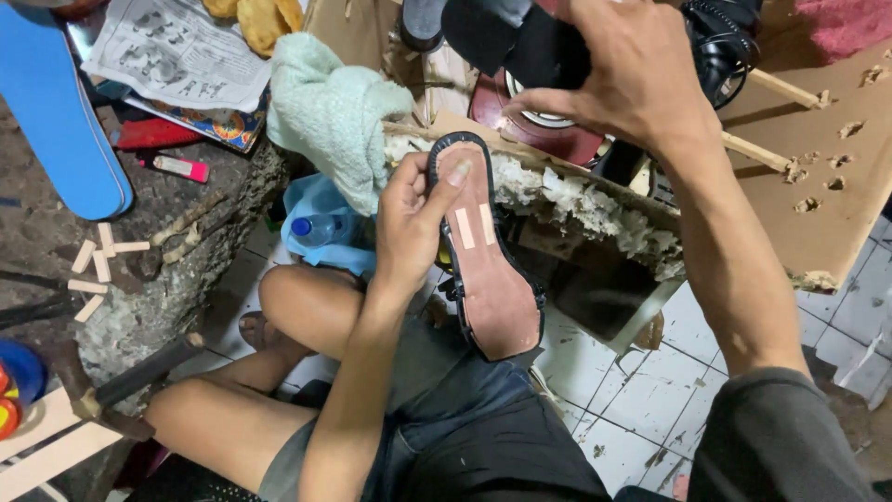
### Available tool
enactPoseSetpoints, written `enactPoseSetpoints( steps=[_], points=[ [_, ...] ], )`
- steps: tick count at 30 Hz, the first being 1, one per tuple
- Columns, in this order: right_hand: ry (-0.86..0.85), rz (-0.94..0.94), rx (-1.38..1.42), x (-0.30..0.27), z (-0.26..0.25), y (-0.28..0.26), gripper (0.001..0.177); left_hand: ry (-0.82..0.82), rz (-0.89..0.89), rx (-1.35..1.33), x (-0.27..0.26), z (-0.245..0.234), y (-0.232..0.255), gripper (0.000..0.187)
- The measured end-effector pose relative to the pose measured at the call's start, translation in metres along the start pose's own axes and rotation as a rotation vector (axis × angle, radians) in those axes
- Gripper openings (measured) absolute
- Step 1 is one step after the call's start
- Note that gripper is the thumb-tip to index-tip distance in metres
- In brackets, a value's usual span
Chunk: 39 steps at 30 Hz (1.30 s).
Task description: Assembling a sandal by attaching the upper straps to the sole and securing them with a hammer.
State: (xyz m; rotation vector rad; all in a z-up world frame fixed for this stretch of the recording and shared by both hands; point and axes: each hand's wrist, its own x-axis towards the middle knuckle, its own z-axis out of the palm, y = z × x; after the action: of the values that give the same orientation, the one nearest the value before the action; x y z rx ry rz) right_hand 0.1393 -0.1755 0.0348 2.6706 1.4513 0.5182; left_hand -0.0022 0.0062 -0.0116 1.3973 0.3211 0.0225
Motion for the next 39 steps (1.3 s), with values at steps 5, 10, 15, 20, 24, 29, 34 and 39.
enactPoseSetpoints(
  steps=[5,10,15,20,24,29,34,39],
  points=[
    [-0.121,0.134,1.193,-0.01,-0.062,-0.074,0.013,0.102,-0.061,0.09,-0.03,-0.027,-0.001,0.027],
    [-0.481,0.504,2.009,-0.044,-0.03,-0.168,0.031,0.266,0.077,-0.116,-0.085,-0.062,-0.026,0.014],
    [-0.649,0.497,2.153,-0.074,0.002,-0.236,0.033,0.41,0.042,-0.022,-0.153,-0.102,-0.054,0.009],
    [-0.705,0.474,2.233,-0.087,-0.001,-0.282,0.041,0.519,0.11,-0.063,-0.197,-0.121,-0.069,0.018],
    [-0.782,0.511,2.282,-0.099,0.001,-0.303,0.043,0.563,0.142,-0.127,-0.225,-0.127,-0.081,0.038],
    [-0.782,0.478,2.296,-0.11,0.013,-0.321,0.047,0.468,0.219,-0.32,-0.242,-0.131,-0.079,0.043],
    [-0.728,0.369,2.205,-0.122,0.017,-0.329,0.066,0.491,0.258,-0.664,-0.25,-0.128,-0.081,0.043],
    [-0.701,0.298,2.135,-0.115,0.01,-0.33,0.069,0.54,0.196,-0.679,-0.258,-0.123,-0.064,0.039]
  ],
)
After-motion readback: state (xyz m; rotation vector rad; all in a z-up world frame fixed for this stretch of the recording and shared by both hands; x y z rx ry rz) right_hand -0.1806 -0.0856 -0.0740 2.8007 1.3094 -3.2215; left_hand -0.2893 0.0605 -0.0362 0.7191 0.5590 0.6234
